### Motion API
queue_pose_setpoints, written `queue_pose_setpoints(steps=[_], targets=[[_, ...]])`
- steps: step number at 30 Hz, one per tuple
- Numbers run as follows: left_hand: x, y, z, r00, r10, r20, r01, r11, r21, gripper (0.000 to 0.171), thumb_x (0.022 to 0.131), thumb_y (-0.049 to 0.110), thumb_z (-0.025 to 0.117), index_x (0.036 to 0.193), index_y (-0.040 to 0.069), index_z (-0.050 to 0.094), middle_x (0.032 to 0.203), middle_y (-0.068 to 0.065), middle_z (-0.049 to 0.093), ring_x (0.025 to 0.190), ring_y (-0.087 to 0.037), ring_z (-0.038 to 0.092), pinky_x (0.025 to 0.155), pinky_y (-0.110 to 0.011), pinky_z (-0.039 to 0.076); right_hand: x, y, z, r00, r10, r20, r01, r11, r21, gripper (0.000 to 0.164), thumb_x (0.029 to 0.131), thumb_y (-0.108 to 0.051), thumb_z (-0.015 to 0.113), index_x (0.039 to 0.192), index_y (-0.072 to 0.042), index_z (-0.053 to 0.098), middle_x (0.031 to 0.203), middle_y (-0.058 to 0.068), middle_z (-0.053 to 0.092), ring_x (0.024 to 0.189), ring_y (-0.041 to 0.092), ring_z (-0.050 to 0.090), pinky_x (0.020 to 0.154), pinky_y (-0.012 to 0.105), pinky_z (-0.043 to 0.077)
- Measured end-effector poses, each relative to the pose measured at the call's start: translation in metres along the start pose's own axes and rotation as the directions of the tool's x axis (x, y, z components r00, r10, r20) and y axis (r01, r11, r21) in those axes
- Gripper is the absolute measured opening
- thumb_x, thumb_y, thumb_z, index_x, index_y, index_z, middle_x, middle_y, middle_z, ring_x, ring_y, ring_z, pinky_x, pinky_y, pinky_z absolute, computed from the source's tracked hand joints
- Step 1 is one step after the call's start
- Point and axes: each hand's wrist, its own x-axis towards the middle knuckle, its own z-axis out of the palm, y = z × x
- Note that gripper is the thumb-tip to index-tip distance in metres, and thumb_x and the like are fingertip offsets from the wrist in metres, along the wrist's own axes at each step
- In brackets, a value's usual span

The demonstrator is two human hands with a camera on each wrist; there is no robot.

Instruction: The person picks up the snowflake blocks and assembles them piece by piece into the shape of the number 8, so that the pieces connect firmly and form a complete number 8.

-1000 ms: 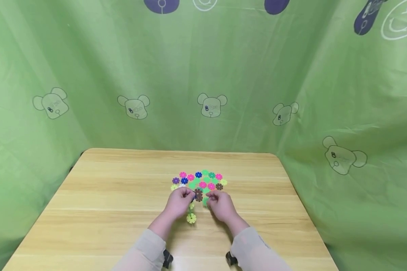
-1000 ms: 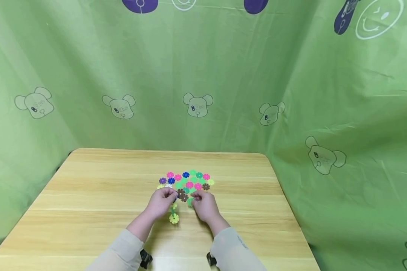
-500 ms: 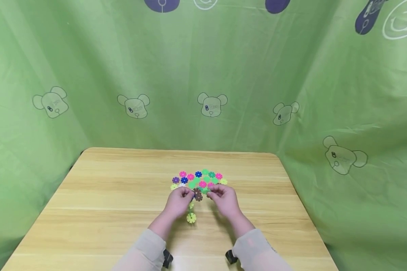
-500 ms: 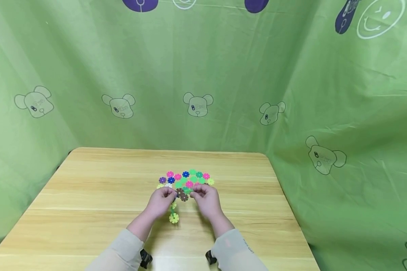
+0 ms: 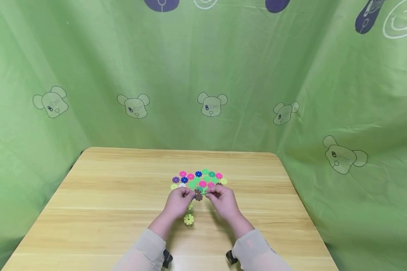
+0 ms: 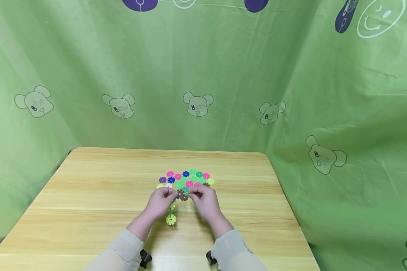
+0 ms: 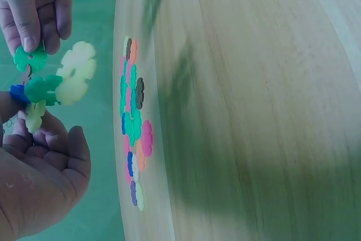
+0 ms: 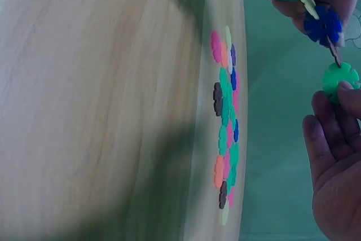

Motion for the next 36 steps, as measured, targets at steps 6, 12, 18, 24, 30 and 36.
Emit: queue_pose_setpoints(steps=[6,12,18,24,30,36], targets=[[-0.001,0.003,-0.002,1.0,-0.009,0.006,0.009,1.0,-0.005,0.021,0.105,0.017,0.066,0.092,0.003,0.073,0.081,-0.007,0.067,0.062,-0.011,0.047,0.051,-0.02,0.041,-0.002,-0.004,0.001,0.999,-0.049,0.005,0.05,0.997,-0.054,0.015,0.088,0.01,0.079,0.09,-0.006,0.079,0.092,0.006,0.077,0.091,0.026,0.074,0.081,0.024,0.061],[-0.001,0.004,0.0,1.0,-0.015,-0.002,0.015,1.0,-0.022,0.021,0.104,0.018,0.067,0.091,0.002,0.075,0.082,-0.012,0.07,0.061,-0.011,0.047,0.05,-0.019,0.04,-0.006,-0.006,0.001,0.998,-0.066,0.014,0.067,0.996,-0.056,0.013,0.088,0.009,0.079,0.089,-0.004,0.079,0.091,0.012,0.076,0.083,0.021,0.071,0.076,0.024,0.062],[-0.002,0.004,0.0,1.0,-0.003,0.02,0.004,0.999,-0.039,0.019,0.104,0.017,0.067,0.096,0.002,0.075,0.091,-0.015,0.073,0.072,-0.02,0.061,0.06,-0.024,0.051,-0.007,-0.009,-0.001,0.997,-0.076,0.014,0.077,0.995,-0.065,0.014,0.088,0.008,0.08,0.089,-0.006,0.079,0.092,0.01,0.076,0.085,0.02,0.072,0.078,0.024,0.062],[-0.002,0.003,-0.001,0.997,0.055,0.046,-0.053,0.998,-0.047,0.013,0.103,0.012,0.068,0.101,-0.001,0.074,0.093,-0.008,0.075,0.088,-0.032,0.069,0.074,-0.03,0.058,-0.008,-0.007,0.002,0.994,-0.108,0.017,0.109,0.993,-0.047,0.017,0.088,0.011,0.079,0.093,-0.005,0.08,0.094,0.007,0.076,0.087,0.021,0.072,0.08,0.024,0.062],[-0.003,0.003,-0.002,0.998,0.06,0.035,-0.06,0.998,0.007,0.011,0.102,0.012,0.069,0.1,0.001,0.071,0.091,-0.005,0.069,0.082,-0.016,0.062,0.076,-0.033,0.058,-0.005,0.003,-0.007,1.0,0.016,-0.013,-0.017,0.997,-0.069,0.03,0.09,0.004,0.08,0.119,-0.001,0.074,0.12,0.015,0.072,0.097,0.026,0.071,0.084,0.028,0.062],[-0.003,0.004,-0.005,0.999,0.053,0.004,-0.053,0.999,0.007,0.012,0.103,0.008,0.066,0.108,-0.001,0.072,0.094,-0.006,0.07,0.083,-0.017,0.063,0.077,-0.033,0.058,0.006,0.037,-0.021,0.972,0.228,-0.054,-0.234,0.949,-0.211,0.04,0.099,-0.011,0.075,0.134,0.004,0.065,0.116,0.015,0.07,0.1,0.027,0.068,0.085,0.038,0.062]])
